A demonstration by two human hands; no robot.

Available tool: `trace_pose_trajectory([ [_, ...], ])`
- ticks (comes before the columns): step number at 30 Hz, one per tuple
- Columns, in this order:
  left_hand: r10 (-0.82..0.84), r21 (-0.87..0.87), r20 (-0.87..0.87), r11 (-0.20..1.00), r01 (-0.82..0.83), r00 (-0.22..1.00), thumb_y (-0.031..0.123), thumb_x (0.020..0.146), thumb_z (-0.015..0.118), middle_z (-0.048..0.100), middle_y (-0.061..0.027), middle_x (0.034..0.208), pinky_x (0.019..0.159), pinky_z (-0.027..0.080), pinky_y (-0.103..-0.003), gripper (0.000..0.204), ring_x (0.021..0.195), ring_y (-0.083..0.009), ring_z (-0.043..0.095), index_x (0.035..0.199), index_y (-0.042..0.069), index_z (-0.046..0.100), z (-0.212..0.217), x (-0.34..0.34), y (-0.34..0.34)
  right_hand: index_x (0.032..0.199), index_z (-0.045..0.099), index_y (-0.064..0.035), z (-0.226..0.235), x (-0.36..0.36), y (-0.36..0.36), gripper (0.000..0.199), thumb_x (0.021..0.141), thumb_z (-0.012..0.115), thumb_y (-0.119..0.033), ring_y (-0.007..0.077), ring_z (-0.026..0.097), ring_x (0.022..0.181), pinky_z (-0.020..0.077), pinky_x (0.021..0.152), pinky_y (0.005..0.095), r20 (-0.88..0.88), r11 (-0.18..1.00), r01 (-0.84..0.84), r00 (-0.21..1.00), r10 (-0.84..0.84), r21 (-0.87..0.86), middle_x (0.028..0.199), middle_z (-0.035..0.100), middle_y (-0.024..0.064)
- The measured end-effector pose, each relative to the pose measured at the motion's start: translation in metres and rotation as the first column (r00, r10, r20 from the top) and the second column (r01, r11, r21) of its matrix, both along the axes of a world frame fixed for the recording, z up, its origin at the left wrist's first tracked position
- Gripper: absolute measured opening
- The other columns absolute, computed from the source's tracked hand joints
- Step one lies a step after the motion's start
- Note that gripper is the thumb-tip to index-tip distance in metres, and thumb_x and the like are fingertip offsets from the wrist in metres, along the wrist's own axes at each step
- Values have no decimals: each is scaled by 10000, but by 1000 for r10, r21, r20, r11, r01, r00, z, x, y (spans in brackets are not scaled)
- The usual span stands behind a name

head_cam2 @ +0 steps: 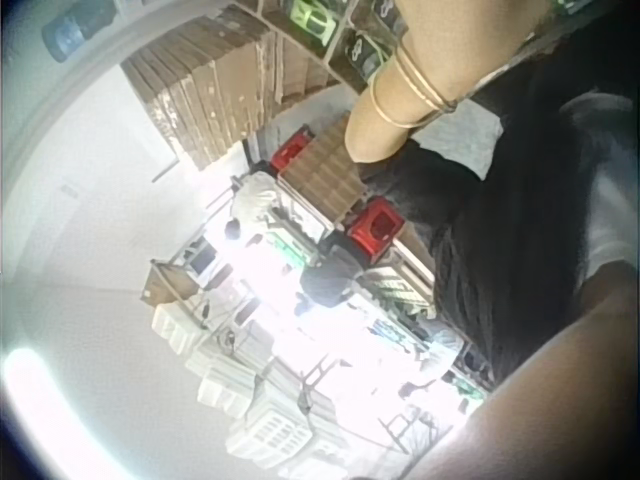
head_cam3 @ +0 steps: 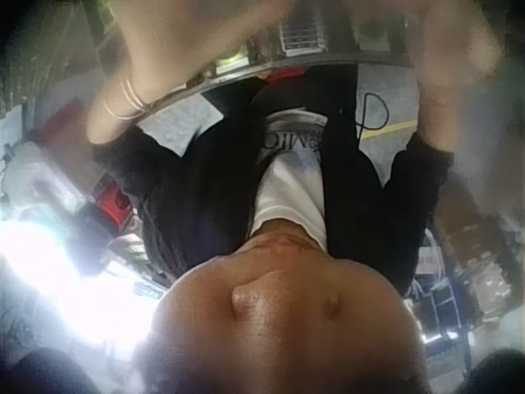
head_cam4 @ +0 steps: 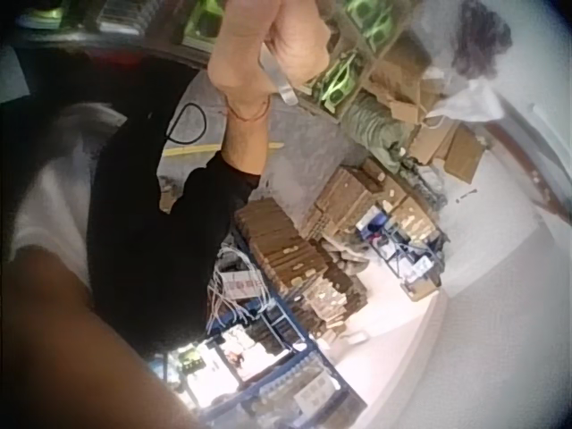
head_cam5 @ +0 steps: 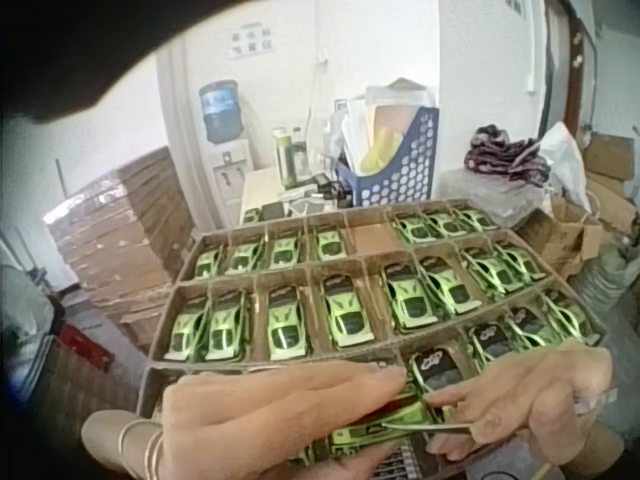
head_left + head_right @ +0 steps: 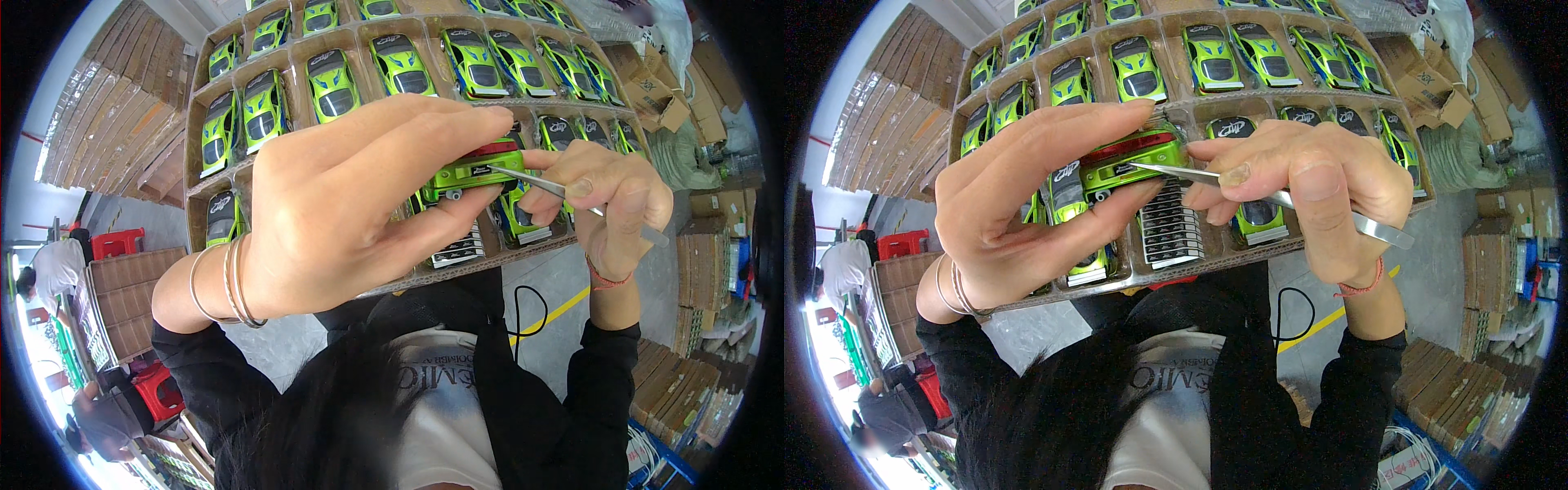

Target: The recorder picks up a tray of toy cars, walks across a warehouse floor, sets it down on a table, and uses tweezers to inspect/apply stickers to the underside of individual cars.

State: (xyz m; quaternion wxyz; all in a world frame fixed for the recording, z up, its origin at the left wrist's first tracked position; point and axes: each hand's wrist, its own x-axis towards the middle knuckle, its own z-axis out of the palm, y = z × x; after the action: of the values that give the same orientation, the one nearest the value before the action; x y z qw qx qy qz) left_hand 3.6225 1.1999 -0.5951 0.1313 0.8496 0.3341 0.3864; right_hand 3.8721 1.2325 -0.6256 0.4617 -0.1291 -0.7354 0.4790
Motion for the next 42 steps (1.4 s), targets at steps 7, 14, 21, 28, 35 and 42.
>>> trace_pose_trajectory([
  [7, 61, -131, 129, 990, -44, 990, -53, 699, 824, 703, -174, 999, 800, 565, -358, 375, 931, -282, 704, 1031, -38, 650, -1, 8, -8, 922, 658, 36, 2, -3, -1, 418, 1047, 396, -265, 280, 699, 711, 520, 915, 537, 4, 999, 31, 1000, -31, -14, 832, 702, 232],
  [14, -54, 27, 32, 998, 53, 998, -76, 716, 808, 687, -206, 989, 782, 576, -370, 315, 948, -317, 701, 975, -33, 633, -7, -3, -1, 915, 656, 46, 3, -2, 0, 420, 1046, 401, -261, 281, 699, 703, 526, 904, 536, -2, 999, 28, 1000, -28, -31, 828, 702, 238],
  [21, -42, 50, -28, 998, 44, 999, -54, 717, 813, 693, -228, 1018, 786, 582, -353, 321, 975, -304, 699, 992, -35, 648, 4, -7, 4, 953, 566, -36, 6, 5, 8, 446, 1065, 306, -380, 242, 629, 675, 531, 887, 511, -122, 961, 118, 981, -152, -249, 734, 614, 149],
  [28, 277, 385, -97, 896, -221, 956, 76, 793, 722, 654, -152, 1016, 702, 561, -364, 416, 865, -302, 676, 1191, 17, 617, -2, 24, 116, 1034, 633, 23, -24, 23, 1, 417, 1060, 382, -308, 201, 670, 791, 536, 769, 330, 47, 944, 253, 967, -249, -211, 864, 688, 157],
  [35, 313, 333, -195, 913, -237, 930, 114, 800, 739, 657, -141, 1011, 774, 536, -378, 331, 898, -312, 660, 1109, 46, 642, -72, 24, 219, 999, 682, 44, -35, 32, -8, 404, 1047, 443, -279, 136, 667, 823, 507, 754, 264, 238, 865, 258, 957, -167, -431, 858, 710, 97],
  [42, 209, 87, -339, 978, -191, 917, 244, 794, 768, 688, -133, 977, 776, 525, -382, 295, 865, -311, 661, 1019, 64, 703, -97, 20, 257, 1023, 684, 49, -29, 34, -6, 397, 1039, 453, -273, 129, 681, 801, 513, 730, 256, 197, 875, 170, 977, -87, -453, 852, 715, 114],
])
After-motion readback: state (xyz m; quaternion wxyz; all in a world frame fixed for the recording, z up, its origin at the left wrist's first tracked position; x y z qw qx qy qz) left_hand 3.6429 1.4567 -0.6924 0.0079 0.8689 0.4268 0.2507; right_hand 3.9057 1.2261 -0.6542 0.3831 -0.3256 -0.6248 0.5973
